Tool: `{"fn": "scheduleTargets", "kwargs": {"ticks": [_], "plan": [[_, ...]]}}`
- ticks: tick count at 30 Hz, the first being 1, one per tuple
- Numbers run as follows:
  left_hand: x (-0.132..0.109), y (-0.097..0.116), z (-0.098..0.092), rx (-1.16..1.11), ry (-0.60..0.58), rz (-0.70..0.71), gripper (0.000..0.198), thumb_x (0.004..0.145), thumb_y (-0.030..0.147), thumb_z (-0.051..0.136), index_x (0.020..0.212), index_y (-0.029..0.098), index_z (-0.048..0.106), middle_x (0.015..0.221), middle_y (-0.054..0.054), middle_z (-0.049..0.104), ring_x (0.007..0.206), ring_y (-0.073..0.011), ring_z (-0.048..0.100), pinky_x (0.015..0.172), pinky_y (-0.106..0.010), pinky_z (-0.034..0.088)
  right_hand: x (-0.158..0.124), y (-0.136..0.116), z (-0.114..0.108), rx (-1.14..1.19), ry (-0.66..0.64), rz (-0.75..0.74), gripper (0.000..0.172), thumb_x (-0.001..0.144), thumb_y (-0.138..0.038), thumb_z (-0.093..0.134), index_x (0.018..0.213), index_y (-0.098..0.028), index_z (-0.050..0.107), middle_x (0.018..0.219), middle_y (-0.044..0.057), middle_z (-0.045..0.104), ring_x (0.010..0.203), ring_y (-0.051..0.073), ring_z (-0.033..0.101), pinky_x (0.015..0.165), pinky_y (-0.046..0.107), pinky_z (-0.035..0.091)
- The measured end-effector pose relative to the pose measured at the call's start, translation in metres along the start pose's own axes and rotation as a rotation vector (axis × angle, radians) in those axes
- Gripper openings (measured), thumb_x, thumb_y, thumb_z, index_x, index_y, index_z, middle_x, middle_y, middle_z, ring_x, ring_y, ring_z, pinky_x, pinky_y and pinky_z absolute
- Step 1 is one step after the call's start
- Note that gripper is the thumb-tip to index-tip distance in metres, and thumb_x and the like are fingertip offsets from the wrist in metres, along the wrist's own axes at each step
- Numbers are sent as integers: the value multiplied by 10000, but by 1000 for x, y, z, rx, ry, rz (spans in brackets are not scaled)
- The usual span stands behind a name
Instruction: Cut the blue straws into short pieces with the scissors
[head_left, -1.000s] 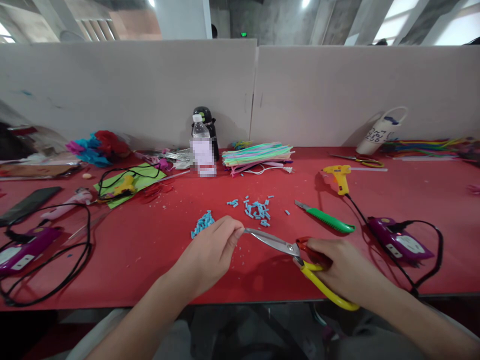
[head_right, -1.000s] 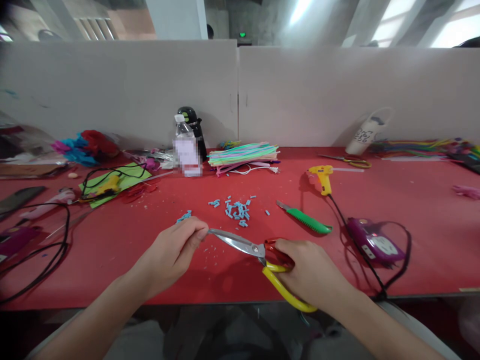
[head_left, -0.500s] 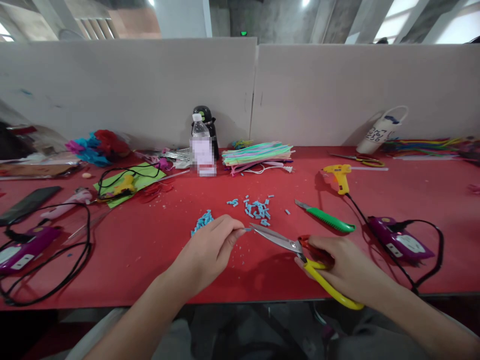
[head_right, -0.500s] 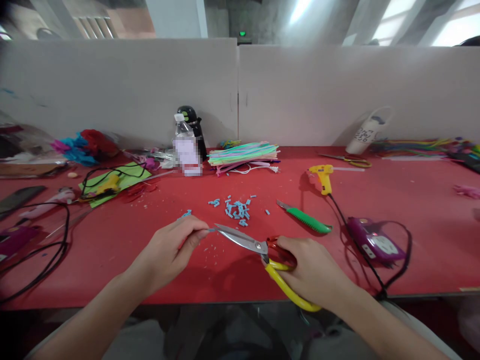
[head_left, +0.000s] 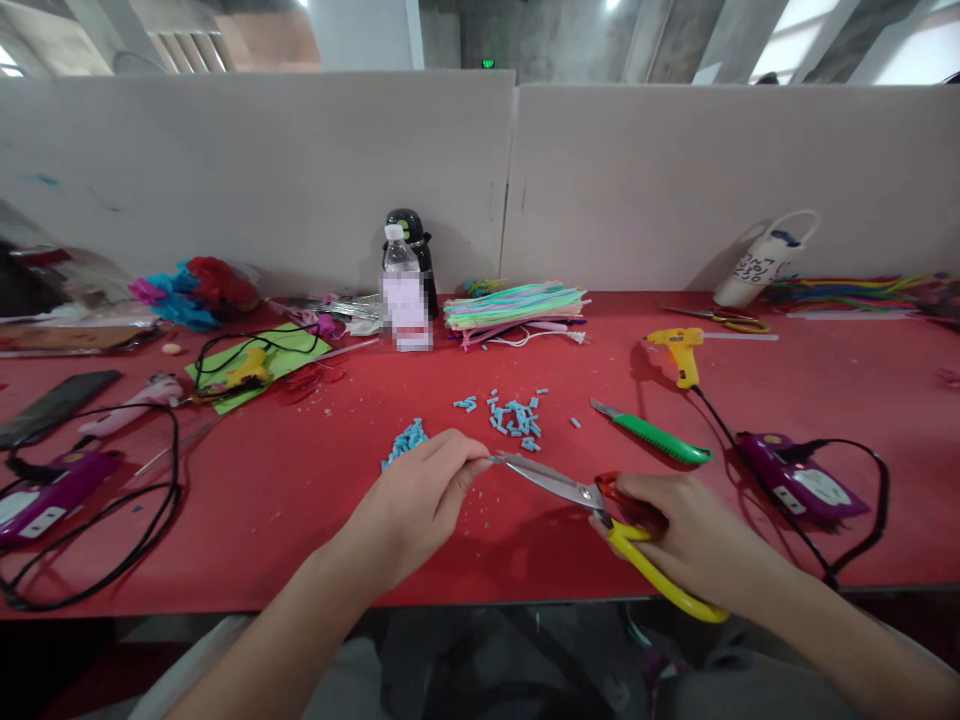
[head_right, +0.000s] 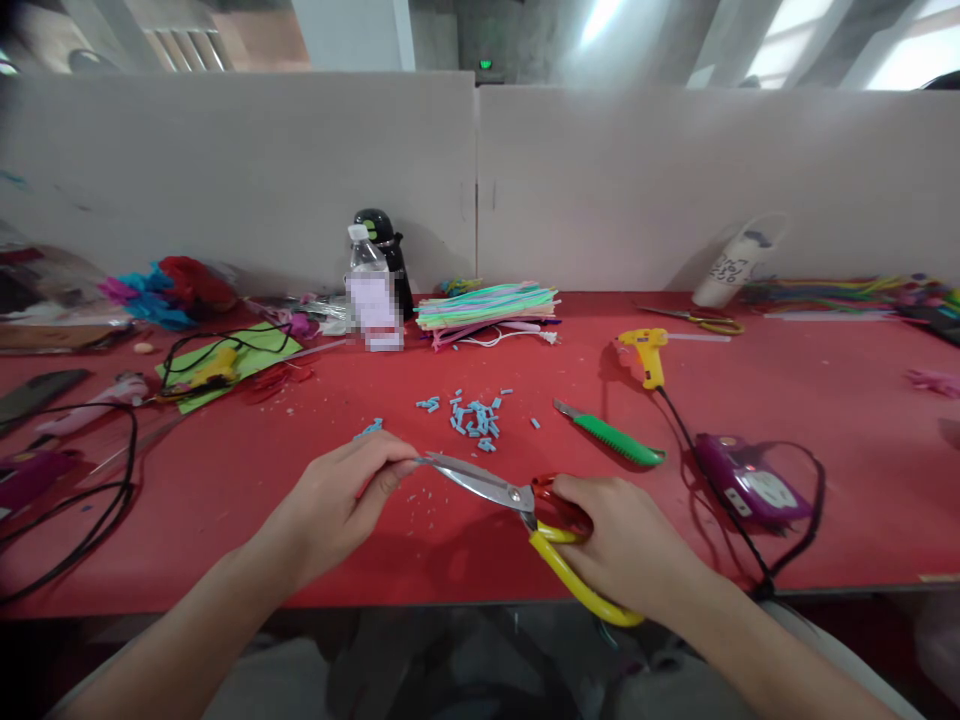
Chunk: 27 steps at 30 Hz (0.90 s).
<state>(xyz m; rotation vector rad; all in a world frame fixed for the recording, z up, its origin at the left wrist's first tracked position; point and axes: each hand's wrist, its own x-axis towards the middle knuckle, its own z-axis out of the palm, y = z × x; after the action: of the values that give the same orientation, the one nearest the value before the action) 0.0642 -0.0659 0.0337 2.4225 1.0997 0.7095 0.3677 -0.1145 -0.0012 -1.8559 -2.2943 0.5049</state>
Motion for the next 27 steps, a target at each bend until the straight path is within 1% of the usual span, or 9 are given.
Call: {"fn": "scheduleTargets", "kwargs": {"ticks": [7,12,15,18,23,27], "plan": [[-1,2,-1,6,7,19,138,1035,211,419,994,206,551,889,13,621,789,-120,566,729,-250,420,1,-1,-1,20,-26,0,262,786,-269,589,678,-226,353,596,-39,477,537,115,315,520,265,213],[0,0,-1,10,4,10,155,1039,223,410,980,202,551,897,7,625,790,-121,564,730,-257,422,1,0,0,23,-44,-9,216,745,-207,570,680,-222,364,593,-49,467,554,115,304,530,262,218],[0,1,-1,6,10,16,147,1036,224,418,979,202,551,901,2,630,801,-125,568,741,-259,428,1,2,2,21,-44,9,247,731,-185,563,664,-219,328,575,-56,434,553,113,280,527,264,206],[0,3,-1,2,17,27,149,1036,221,417,974,200,552,892,-3,634,788,-126,575,730,-255,432,0,3,3,27,-39,22,264,744,-193,569,663,-221,319,572,-56,433,549,114,275,525,265,200],[0,4,-1,17,46,43,148,1031,208,417,978,198,555,886,-11,643,789,-134,586,733,-257,442,-1,3,4,81,1,-17,266,768,-223,605,694,-231,349,613,-48,477,560,120,312,525,261,216],[0,3,-1,21,71,72,120,1020,189,446,996,200,564,898,-5,654,804,-127,597,743,-244,444,-1,5,3,102,14,-18,277,799,-253,613,700,-232,355,617,-47,483,557,119,318,520,260,224]]}}
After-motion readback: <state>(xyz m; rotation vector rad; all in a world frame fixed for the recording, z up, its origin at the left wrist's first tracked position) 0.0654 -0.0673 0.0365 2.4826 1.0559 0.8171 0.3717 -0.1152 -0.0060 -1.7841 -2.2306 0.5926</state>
